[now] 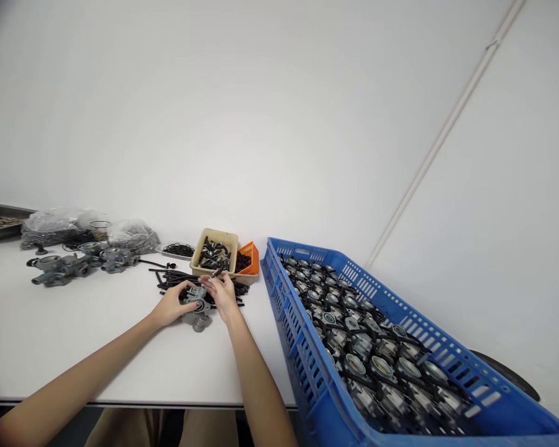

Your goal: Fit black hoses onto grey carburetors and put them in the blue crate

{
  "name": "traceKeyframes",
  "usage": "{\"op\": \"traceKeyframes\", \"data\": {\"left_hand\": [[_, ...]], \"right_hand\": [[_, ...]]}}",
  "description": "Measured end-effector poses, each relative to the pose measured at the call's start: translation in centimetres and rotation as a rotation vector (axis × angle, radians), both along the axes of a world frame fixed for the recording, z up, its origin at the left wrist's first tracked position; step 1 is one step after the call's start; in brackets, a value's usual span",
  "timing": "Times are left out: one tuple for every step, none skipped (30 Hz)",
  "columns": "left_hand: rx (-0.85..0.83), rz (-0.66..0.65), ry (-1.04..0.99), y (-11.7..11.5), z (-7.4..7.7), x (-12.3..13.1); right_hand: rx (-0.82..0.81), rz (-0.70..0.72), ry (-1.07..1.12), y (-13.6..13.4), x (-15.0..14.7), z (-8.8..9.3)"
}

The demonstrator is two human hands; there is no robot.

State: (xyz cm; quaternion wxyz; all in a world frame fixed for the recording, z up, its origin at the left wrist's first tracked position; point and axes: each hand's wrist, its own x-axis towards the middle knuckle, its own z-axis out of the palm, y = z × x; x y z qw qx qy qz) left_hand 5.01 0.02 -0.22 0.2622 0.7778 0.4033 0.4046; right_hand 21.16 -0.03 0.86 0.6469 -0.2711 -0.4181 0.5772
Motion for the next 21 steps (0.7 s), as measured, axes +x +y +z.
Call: {"op": "traceKeyframes", "data": {"left_hand": [[-0.009, 0.005, -0.017, 0.0, 0.0, 0.0], [-0.016, 0.008, -0.029, 0.1, 0.0, 0.1], [-0.021, 0.01, -0.038, 0.1, 0.0, 0.1], [-0.022, 0.011, -0.041, 0.1, 0.0, 0.1], [-0.022, 0.01, -0.043, 0.2, -0.1, 0.1], [-0.02, 0.007, -0.045, 0.2, -0.1, 0.1], [-0.019, 0.004, -0.048, 0.2, -0.1, 0.1], [-0.021, 0.0, -0.052, 0.2, -0.1, 0.1], [-0.024, -0.003, -0.054, 0.2, -0.1, 0.1], [-0.03, -0.006, -0.055, 0.2, 0.0, 0.1], [-0.036, -0.007, -0.054, 0.2, 0.0, 0.1], [-0.042, -0.007, -0.05, 0.2, 0.0, 0.1], [-0.045, -0.008, -0.046, 0.2, 0.0, 0.1], [-0.044, -0.009, -0.042, 0.2, -0.1, 0.1], [-0.04, -0.01, -0.038, 0.3, -0.1, 0.1], [-0.035, -0.01, -0.036, 0.3, -0.2, 0.1], [-0.028, -0.009, -0.033, 0.3, -0.2, 0.1], [-0.024, -0.006, -0.029, 0.3, -0.2, 0.1], [-0.023, -0.003, -0.025, 0.3, -0.2, 0.1], [-0.027, -0.002, -0.02, 0.3, -0.2, 0.0], [-0.031, -0.002, -0.016, 0.3, -0.2, 0.0]], "right_hand": [[0.011, 0.02, -0.018, -0.2, -0.2, 0.1], [0.018, 0.035, -0.035, -0.4, -0.3, 0.1], [0.022, 0.048, -0.051, -0.6, -0.4, 0.2], [0.026, 0.056, -0.065, -0.7, -0.5, 0.3], [0.03, 0.062, -0.076, -0.8, -0.5, 0.3], [0.035, 0.065, -0.083, -0.8, -0.5, 0.3], [0.041, 0.069, -0.087, -0.8, -0.4, 0.3], [0.045, 0.07, -0.088, -0.8, -0.4, 0.2], [0.046, 0.069, -0.089, -0.8, -0.3, 0.2], [0.043, 0.067, -0.09, -0.7, -0.2, 0.1], [0.038, 0.065, -0.09, -0.6, -0.1, 0.0], [0.032, 0.064, -0.09, -0.6, 0.1, -0.1], [0.029, 0.065, -0.091, -0.5, 0.2, -0.2], [0.03, 0.068, -0.091, -0.5, 0.3, -0.2], [0.033, 0.073, -0.092, -0.4, 0.3, -0.3], [0.037, 0.08, -0.091, -0.4, 0.4, -0.3], [0.042, 0.088, -0.091, -0.5, 0.5, -0.3], [0.046, 0.096, -0.092, -0.5, 0.5, -0.3], [0.048, 0.103, -0.092, -0.5, 0.6, -0.3], [0.049, 0.11, -0.094, -0.6, 0.6, -0.3], [0.05, 0.116, -0.097, -0.6, 0.6, -0.3]]}}
